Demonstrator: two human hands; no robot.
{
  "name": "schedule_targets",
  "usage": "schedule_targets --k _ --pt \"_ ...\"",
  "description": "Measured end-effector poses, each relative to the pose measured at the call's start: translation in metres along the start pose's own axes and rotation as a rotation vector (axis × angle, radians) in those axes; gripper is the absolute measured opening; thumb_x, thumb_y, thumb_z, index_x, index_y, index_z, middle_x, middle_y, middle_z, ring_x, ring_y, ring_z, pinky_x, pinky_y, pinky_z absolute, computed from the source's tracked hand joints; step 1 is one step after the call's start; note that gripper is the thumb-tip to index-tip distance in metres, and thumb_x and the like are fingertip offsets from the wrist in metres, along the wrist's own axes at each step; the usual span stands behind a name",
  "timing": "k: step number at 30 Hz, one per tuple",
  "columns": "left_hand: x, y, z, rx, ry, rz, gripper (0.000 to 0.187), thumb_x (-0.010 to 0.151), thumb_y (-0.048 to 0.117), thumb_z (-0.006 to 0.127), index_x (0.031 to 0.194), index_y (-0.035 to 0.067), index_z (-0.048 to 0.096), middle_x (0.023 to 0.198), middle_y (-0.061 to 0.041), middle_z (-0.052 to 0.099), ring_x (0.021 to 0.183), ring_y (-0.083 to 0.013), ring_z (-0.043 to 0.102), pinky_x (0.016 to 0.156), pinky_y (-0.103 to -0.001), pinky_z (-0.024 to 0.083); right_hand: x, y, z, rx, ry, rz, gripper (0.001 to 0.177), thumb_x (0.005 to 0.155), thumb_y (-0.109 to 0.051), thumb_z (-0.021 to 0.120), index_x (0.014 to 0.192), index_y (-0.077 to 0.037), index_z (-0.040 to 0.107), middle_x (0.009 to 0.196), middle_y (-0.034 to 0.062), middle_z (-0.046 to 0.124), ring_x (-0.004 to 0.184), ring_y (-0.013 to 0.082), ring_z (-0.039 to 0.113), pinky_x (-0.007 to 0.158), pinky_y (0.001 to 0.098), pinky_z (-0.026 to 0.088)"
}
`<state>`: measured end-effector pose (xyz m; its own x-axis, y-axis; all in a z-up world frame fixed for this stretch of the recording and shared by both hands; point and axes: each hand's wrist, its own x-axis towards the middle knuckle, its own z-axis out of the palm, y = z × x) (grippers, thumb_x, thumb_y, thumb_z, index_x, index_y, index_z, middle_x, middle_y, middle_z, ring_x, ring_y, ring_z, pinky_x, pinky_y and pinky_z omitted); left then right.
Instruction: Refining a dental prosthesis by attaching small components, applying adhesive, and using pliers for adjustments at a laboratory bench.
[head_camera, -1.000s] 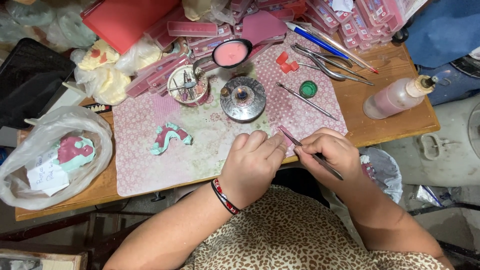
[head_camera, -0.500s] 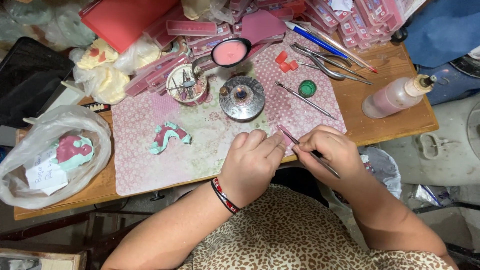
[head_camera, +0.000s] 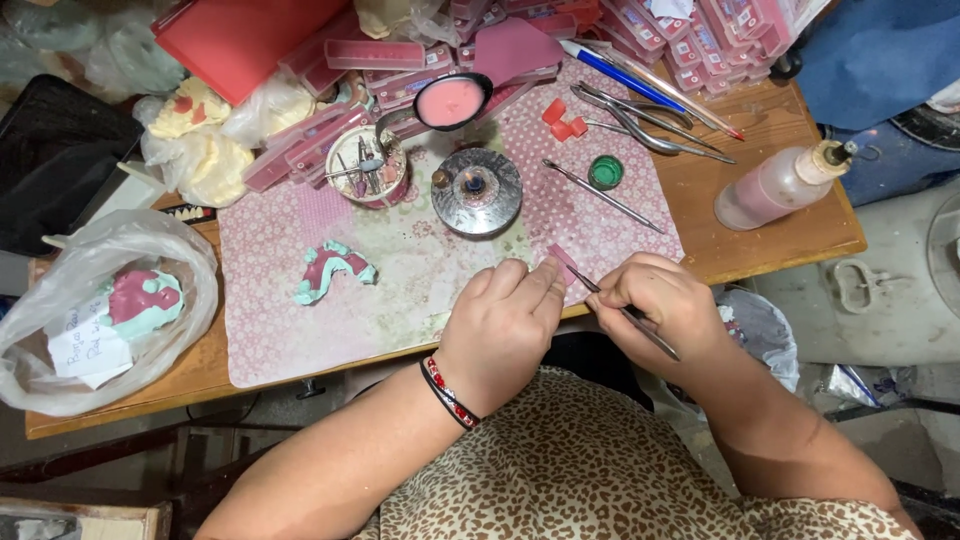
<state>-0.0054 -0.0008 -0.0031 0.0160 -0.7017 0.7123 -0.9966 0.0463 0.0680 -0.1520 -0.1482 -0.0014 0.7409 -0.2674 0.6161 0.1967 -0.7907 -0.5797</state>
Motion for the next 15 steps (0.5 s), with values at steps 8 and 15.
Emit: schedule_targets --k 8,15 --pt "-0.001 0.0 0.002 0.002 -0.003 -0.005 0.009 0.093 0.001 0.069 0.096 0.002 0.078 0.093 -0.014 0.075 0.087 -0.0268 0.066 0.072 -0.035 0.053 -0.008 -0.01 -0.002 -0.015 0.028 0.016 0.02 0.087 0.003 0.074 0.071 -0.002 0.062 0.074 0.016 0.071 0.065 0.0399 0.07 0.055 0.0435 0.057" --pt "-0.008 0.0 0.013 -0.006 0.012 0.005 0.008 0.093 0.001 0.069 0.095 0.001 0.077 0.093 -0.015 0.074 0.088 -0.0276 0.067 0.072 -0.035 0.053 -0.019 -0.016 0.001 -0.07 0.068 0.018 0.021 0.086 0.004 0.074 0.071 -0.003 0.062 0.074 0.0143 0.071 0.063 0.037 0.07 0.054 0.0414 0.058"
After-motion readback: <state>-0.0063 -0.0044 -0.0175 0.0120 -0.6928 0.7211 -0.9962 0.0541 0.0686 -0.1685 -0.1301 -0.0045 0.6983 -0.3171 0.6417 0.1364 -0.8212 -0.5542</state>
